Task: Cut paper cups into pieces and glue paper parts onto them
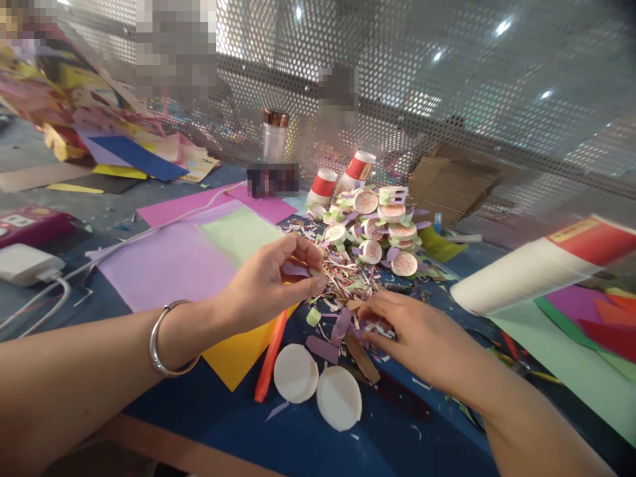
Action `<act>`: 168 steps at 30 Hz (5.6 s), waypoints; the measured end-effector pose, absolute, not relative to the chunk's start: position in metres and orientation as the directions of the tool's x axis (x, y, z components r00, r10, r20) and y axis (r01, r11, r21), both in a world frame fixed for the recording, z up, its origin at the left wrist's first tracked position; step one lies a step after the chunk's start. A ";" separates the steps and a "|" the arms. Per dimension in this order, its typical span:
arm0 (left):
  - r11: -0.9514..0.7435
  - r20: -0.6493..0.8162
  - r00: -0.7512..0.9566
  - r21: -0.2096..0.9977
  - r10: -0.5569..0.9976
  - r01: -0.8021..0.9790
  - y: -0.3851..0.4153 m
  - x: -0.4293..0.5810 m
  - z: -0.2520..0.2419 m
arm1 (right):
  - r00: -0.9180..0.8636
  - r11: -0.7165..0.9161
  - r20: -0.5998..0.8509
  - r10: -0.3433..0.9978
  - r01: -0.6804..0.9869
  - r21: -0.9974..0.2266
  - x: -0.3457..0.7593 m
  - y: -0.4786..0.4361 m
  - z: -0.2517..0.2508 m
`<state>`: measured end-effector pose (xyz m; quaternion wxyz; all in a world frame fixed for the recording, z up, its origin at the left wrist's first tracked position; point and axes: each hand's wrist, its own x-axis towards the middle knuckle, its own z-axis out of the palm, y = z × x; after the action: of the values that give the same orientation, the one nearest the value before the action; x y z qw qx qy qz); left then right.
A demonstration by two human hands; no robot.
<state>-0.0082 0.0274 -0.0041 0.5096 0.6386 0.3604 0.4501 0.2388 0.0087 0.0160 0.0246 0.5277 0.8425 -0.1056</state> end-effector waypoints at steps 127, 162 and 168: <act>-0.120 0.129 0.401 0.992 0.907 -0.049 0.024 -0.001 -0.015 | -0.451 0.498 0.211 0.867 0.782 -0.375 0.274 -0.037 0.018; 0.129 -0.012 0.418 0.959 0.908 -0.253 0.030 -0.004 -0.018 | -0.104 0.047 0.218 0.970 0.967 0.251 0.364 0.004 0.005; 0.116 -0.006 0.408 0.963 0.913 -0.245 0.029 -0.003 -0.016 | -0.221 0.203 0.085 0.972 0.963 0.179 0.367 0.002 -0.007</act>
<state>-0.0033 0.0291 -0.0161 0.6699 0.5052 0.3305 0.4322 0.3672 0.0022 -0.0073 0.0232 0.6237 0.7753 0.0969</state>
